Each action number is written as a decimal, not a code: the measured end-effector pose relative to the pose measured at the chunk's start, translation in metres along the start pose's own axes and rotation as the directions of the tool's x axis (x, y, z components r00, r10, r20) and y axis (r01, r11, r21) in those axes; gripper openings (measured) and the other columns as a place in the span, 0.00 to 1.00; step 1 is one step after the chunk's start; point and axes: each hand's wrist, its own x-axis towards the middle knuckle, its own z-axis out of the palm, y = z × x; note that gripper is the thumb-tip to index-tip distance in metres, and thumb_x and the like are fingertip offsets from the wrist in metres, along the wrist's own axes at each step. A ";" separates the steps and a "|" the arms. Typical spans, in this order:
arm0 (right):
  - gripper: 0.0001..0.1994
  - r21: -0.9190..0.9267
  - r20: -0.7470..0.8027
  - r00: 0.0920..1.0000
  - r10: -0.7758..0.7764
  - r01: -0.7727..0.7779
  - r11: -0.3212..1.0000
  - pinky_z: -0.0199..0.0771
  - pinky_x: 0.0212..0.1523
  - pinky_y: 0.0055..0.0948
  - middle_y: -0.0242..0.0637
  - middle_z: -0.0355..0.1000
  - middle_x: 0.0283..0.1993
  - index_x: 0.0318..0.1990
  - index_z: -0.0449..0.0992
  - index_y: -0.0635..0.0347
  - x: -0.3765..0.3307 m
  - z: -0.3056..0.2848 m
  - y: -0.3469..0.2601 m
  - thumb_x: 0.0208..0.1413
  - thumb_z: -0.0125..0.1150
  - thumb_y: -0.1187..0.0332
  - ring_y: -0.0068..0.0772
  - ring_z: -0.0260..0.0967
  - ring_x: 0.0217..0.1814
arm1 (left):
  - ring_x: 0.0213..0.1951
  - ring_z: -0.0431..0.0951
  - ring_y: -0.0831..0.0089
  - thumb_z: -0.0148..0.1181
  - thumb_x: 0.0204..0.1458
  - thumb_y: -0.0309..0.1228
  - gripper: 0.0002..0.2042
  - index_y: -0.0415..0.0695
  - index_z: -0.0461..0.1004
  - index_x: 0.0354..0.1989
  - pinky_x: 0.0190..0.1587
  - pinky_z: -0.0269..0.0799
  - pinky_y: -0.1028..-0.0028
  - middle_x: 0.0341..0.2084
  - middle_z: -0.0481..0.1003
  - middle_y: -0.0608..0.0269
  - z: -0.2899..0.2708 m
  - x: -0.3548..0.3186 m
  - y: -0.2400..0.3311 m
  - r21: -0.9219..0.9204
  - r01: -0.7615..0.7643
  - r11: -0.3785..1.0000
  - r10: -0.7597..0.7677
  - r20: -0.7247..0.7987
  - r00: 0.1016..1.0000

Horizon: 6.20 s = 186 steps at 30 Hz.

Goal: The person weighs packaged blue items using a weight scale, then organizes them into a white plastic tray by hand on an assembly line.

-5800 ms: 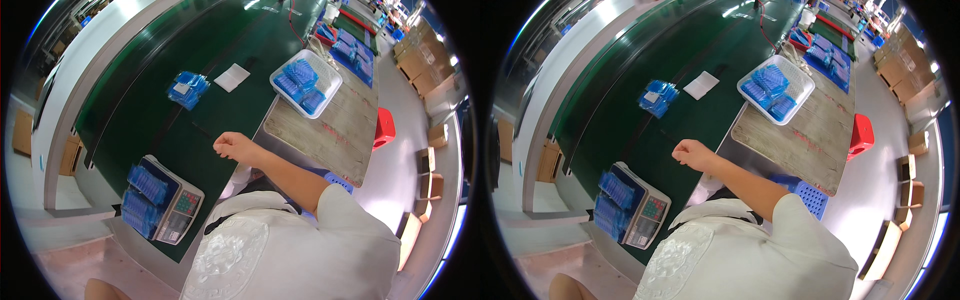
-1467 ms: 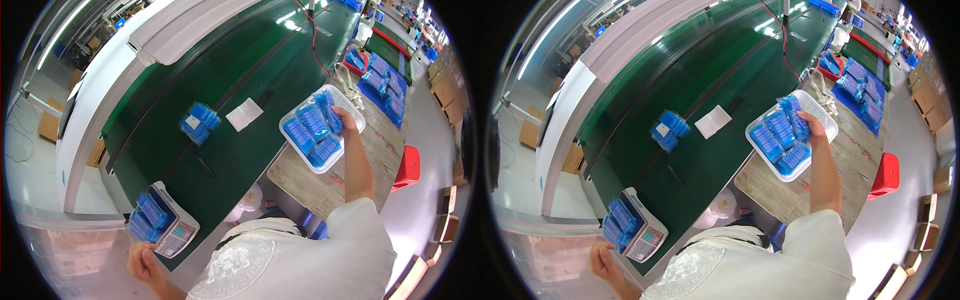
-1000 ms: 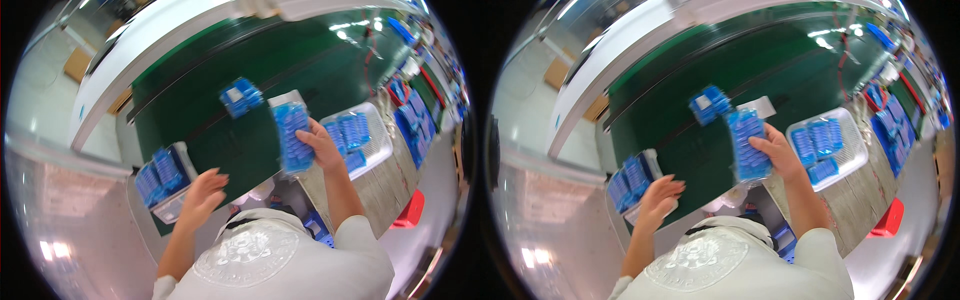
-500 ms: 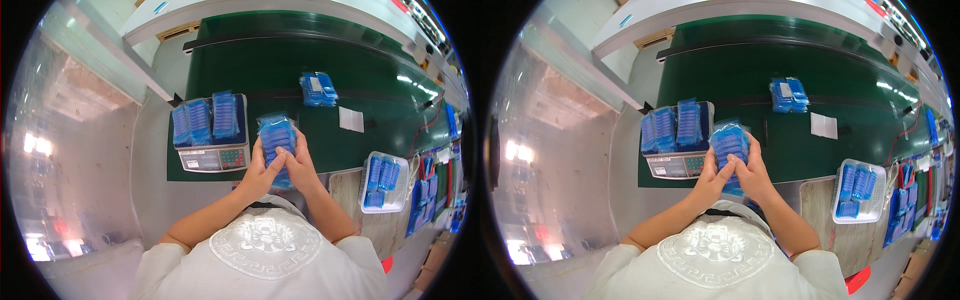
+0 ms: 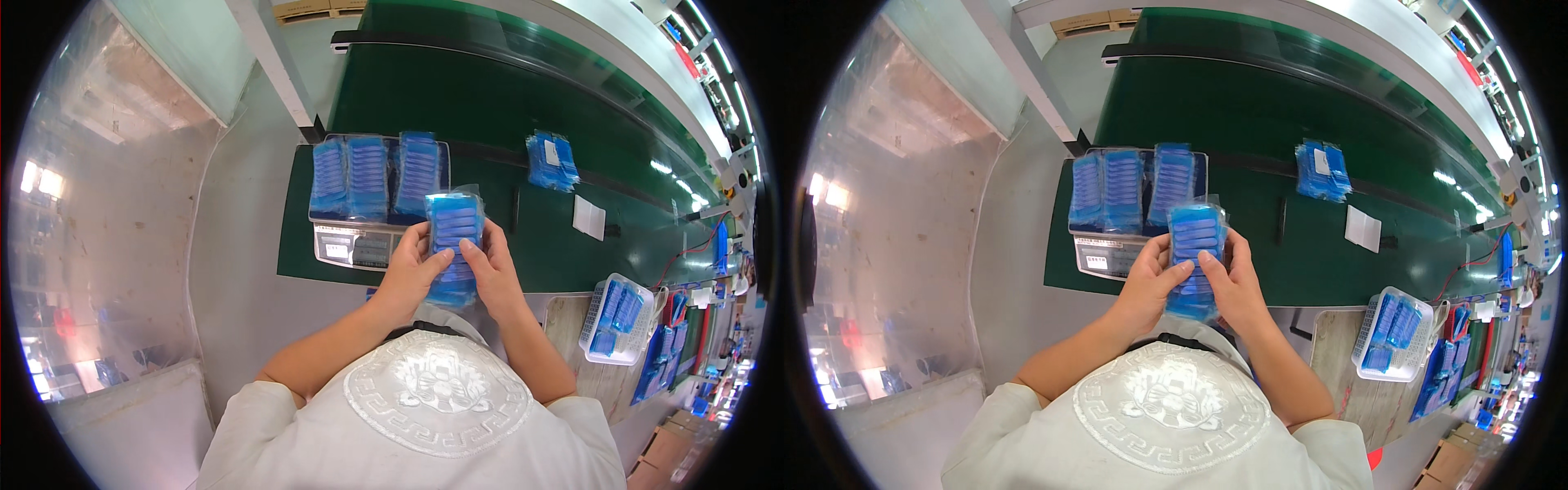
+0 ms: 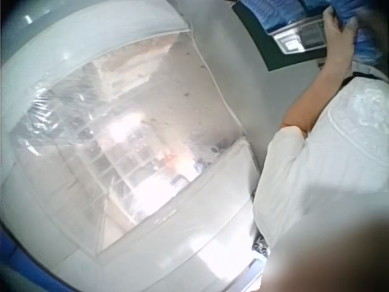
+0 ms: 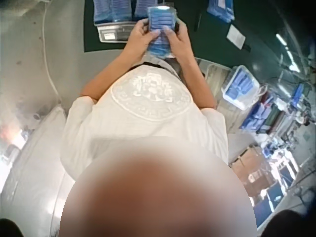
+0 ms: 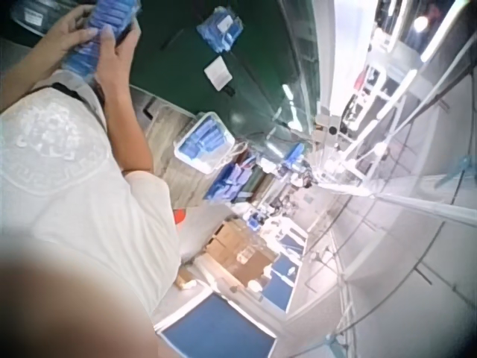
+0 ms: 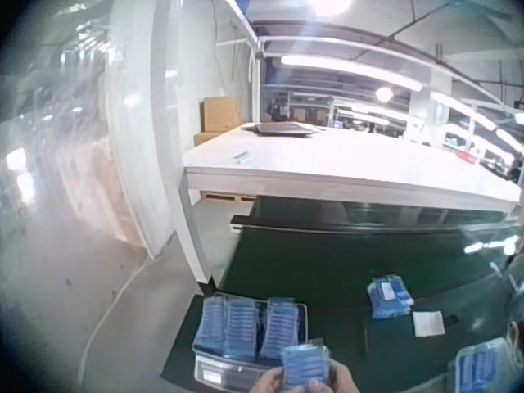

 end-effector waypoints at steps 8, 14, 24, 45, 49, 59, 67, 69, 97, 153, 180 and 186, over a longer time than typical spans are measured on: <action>0.15 0.328 0.039 0.979 0.200 -0.201 0.923 0.70 0.49 0.26 0.35 0.72 0.46 0.50 0.69 0.63 0.010 0.021 0.019 0.62 0.54 0.63 0.23 0.70 0.46 | 0.56 0.65 0.68 0.63 0.52 0.35 0.31 0.38 0.54 0.60 0.59 0.62 0.67 0.53 0.64 0.54 -0.043 0.011 0.022 0.241 0.117 0.963 -0.138 0.074 0.988; 0.14 0.449 0.077 0.976 0.203 -0.216 0.867 0.72 0.46 0.25 0.34 0.73 0.44 0.51 0.68 0.62 0.016 0.038 0.021 0.62 0.54 0.65 0.22 0.71 0.44 | 0.56 0.65 0.69 0.65 0.50 0.42 0.33 0.42 0.57 0.60 0.58 0.62 0.67 0.53 0.64 0.58 -0.056 0.005 0.033 -0.003 0.204 0.979 -0.196 0.264 0.944; 0.23 -0.196 -0.071 0.997 0.001 -0.015 0.981 0.66 0.52 0.28 0.42 0.64 0.53 0.59 0.59 0.66 0.018 0.070 0.033 0.61 0.55 0.65 0.27 0.63 0.52 | 0.50 0.73 0.66 0.57 0.50 0.28 0.25 0.44 0.61 0.58 0.53 0.71 0.63 0.49 0.69 0.57 -0.081 0.005 0.037 -0.253 0.406 0.878 -0.354 0.228 0.907; 0.50 -0.020 0.170 0.977 0.131 -0.129 0.991 0.63 0.59 0.38 0.49 0.49 0.67 0.69 0.42 0.61 0.014 0.085 -0.008 0.45 0.72 0.67 0.42 0.57 0.64 | 0.60 0.61 0.68 0.54 0.59 0.42 0.33 0.47 0.44 0.67 0.61 0.60 0.65 0.57 0.59 0.58 -0.094 -0.004 0.045 -0.145 0.276 0.950 -0.221 0.308 0.925; 0.52 -0.169 0.180 0.982 0.051 -0.020 0.985 0.66 0.57 0.37 0.49 0.49 0.67 0.70 0.38 0.61 0.012 0.090 -0.006 0.42 0.73 0.71 0.40 0.59 0.62 | 0.60 0.61 0.67 0.59 0.56 0.44 0.37 0.47 0.44 0.67 0.60 0.60 0.65 0.57 0.59 0.56 -0.095 -0.002 0.042 -0.039 0.223 0.974 -0.202 0.301 0.932; 0.49 0.147 0.268 0.954 0.132 -0.175 0.973 0.68 0.56 0.35 0.47 0.44 0.69 0.70 0.38 0.61 0.020 0.078 0.000 0.44 0.66 0.77 0.37 0.59 0.61 | 0.53 0.69 0.70 0.60 0.53 0.48 0.31 0.45 0.58 0.61 0.55 0.66 0.66 0.51 0.68 0.60 -0.095 -0.006 0.051 -0.049 0.294 0.954 -0.279 0.207 0.938; 0.45 0.225 0.276 0.949 0.152 -0.217 0.950 0.62 0.60 0.36 0.42 0.47 0.68 0.70 0.44 0.61 0.023 0.073 0.001 0.45 0.64 0.77 0.36 0.54 0.65 | 0.49 0.73 0.70 0.57 0.55 0.36 0.21 0.43 0.64 0.56 0.53 0.69 0.66 0.46 0.71 0.60 -0.094 -0.004 0.055 -0.082 0.222 0.972 -0.205 0.177 0.963; 0.44 0.245 0.277 0.950 0.144 -0.215 0.945 0.61 0.61 0.35 0.42 0.49 0.67 0.70 0.45 0.61 0.025 0.072 0.005 0.45 0.64 0.77 0.36 0.53 0.66 | 0.49 0.73 0.70 0.56 0.55 0.33 0.20 0.43 0.64 0.56 0.53 0.69 0.66 0.46 0.71 0.60 -0.093 -0.005 0.052 -0.089 0.214 0.973 -0.199 0.157 0.967; 0.29 0.240 0.177 0.953 0.246 -0.284 0.928 0.78 0.46 0.41 0.50 0.71 0.49 0.58 0.60 0.65 0.028 0.068 0.009 0.42 0.50 0.83 0.44 0.73 0.49 | 0.40 0.78 0.67 0.54 0.56 0.29 0.13 0.39 0.68 0.48 0.41 0.79 0.67 0.41 0.74 0.56 -0.103 -0.004 0.049 0.102 0.252 0.962 -0.248 -0.057 0.967; 0.23 -0.822 -0.053 0.781 -0.622 0.319 0.471 0.62 0.58 0.40 0.52 0.64 0.56 0.54 0.66 0.66 0.084 0.067 -0.015 0.55 0.58 0.60 0.52 0.62 0.59 | 0.50 0.74 0.53 0.45 0.54 0.33 0.24 0.33 0.59 0.58 0.46 0.77 0.58 0.51 0.70 0.45 -0.164 -0.035 0.094 -0.077 -0.234 0.969 0.198 -0.323 0.925; 0.09 0.138 0.217 0.971 0.100 -0.132 0.982 0.67 0.34 0.18 0.28 0.71 0.35 0.44 0.72 0.62 0.033 0.097 0.009 0.59 0.58 0.67 0.15 0.66 0.34 | 0.46 0.72 0.76 0.51 0.59 0.32 0.20 0.38 0.57 0.57 0.50 0.70 0.74 0.47 0.70 0.57 -0.099 -0.028 0.068 0.156 -0.142 0.977 0.142 0.009 0.990; 0.10 0.107 0.177 0.980 0.085 -0.105 0.989 0.68 0.36 0.18 0.29 0.72 0.37 0.45 0.71 0.63 0.032 0.096 0.005 0.60 0.57 0.67 0.16 0.66 0.36 | 0.47 0.72 0.76 0.49 0.60 0.30 0.23 0.37 0.54 0.61 0.51 0.69 0.74 0.48 0.70 0.57 -0.100 -0.027 0.070 0.251 -0.156 0.955 0.148 0.049 0.988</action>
